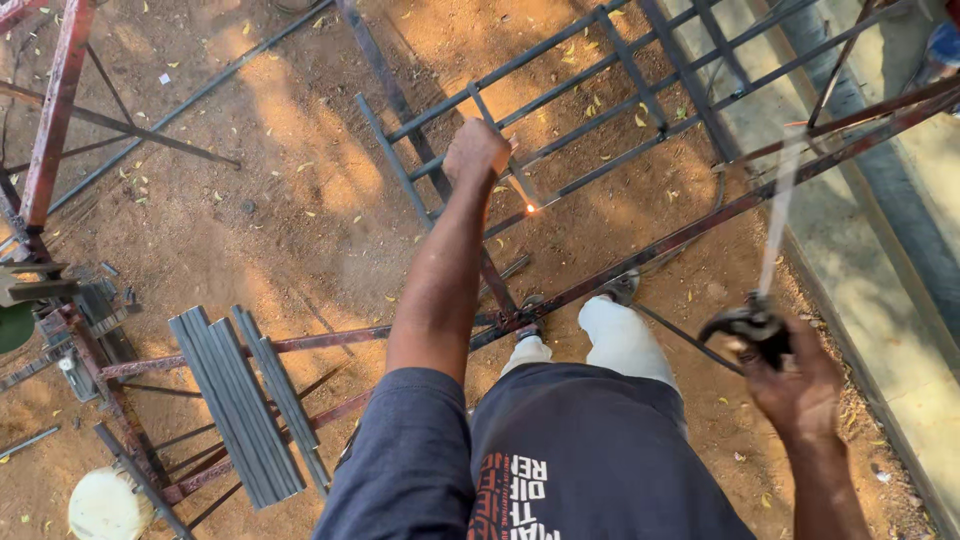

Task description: The person welds metal bars together to form a grid frame using a welding electrode, measures the distance between the bars with a tape measure, and continues welding the remaining joints.

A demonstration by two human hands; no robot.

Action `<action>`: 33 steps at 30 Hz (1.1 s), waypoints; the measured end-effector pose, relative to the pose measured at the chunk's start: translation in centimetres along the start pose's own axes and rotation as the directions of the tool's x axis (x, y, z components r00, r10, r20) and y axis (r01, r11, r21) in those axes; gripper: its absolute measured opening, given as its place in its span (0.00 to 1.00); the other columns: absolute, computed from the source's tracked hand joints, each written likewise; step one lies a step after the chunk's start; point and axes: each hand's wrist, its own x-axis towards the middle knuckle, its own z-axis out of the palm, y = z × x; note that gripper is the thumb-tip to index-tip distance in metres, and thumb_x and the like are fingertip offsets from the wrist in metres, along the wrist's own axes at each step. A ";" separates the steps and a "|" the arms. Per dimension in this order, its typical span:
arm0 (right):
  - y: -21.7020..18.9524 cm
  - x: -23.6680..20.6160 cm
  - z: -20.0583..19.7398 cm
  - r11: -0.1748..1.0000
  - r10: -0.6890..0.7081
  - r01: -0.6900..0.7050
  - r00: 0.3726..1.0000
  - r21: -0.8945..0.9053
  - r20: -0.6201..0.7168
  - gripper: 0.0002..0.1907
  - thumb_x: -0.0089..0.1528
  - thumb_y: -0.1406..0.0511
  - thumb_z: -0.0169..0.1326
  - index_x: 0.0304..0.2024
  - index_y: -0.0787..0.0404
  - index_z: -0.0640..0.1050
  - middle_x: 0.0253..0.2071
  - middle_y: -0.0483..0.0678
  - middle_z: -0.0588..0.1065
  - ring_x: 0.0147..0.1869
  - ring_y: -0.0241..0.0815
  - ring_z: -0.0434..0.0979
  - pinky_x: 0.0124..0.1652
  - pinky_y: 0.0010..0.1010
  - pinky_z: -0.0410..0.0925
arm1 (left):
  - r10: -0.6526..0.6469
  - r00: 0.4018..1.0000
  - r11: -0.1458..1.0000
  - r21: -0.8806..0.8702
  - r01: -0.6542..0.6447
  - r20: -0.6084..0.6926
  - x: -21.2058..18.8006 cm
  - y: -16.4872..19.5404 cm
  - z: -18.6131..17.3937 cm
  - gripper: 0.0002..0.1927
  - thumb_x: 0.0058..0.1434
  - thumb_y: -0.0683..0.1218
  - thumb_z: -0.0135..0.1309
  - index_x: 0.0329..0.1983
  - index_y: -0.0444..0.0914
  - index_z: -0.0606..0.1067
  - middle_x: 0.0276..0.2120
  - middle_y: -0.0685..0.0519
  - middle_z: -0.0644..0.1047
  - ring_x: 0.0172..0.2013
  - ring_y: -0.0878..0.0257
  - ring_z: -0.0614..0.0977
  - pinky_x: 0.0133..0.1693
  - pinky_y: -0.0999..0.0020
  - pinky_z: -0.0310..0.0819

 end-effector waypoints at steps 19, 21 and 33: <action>26.2 14.0 3.5 0.946 0.297 -0.187 0.831 0.267 -0.471 0.18 0.71 0.70 0.68 0.54 0.69 0.71 0.49 0.54 0.77 0.51 0.45 0.81 0.51 0.32 0.75 | -0.263 0.964 0.958 0.109 0.265 -0.034 -1.5 0.0 -0.7 0.27 0.52 0.66 0.68 0.43 0.43 0.84 0.44 0.45 0.84 0.43 0.51 0.85 0.43 0.51 0.79; 28.3 16.3 4.4 0.975 0.210 -0.141 0.846 0.174 -0.490 0.24 0.67 0.77 0.72 0.59 0.72 0.72 0.53 0.59 0.73 0.56 0.51 0.74 0.59 0.37 0.71 | -0.202 0.974 0.961 0.172 0.218 -0.105 -1.9 0.1 -0.4 0.24 0.54 0.67 0.63 0.43 0.46 0.84 0.45 0.46 0.82 0.46 0.47 0.84 0.43 0.47 0.78; 30.9 20.4 6.1 0.894 0.229 -0.045 0.901 0.447 -0.368 0.33 0.61 0.63 0.70 0.56 0.76 0.67 0.59 0.57 0.74 0.57 0.51 0.78 0.59 0.39 0.78 | -0.453 0.863 0.879 0.049 0.474 -0.223 -3.0 2.1 0.3 0.29 0.51 0.64 0.70 0.42 0.38 0.77 0.39 0.46 0.83 0.40 0.55 0.84 0.43 0.59 0.79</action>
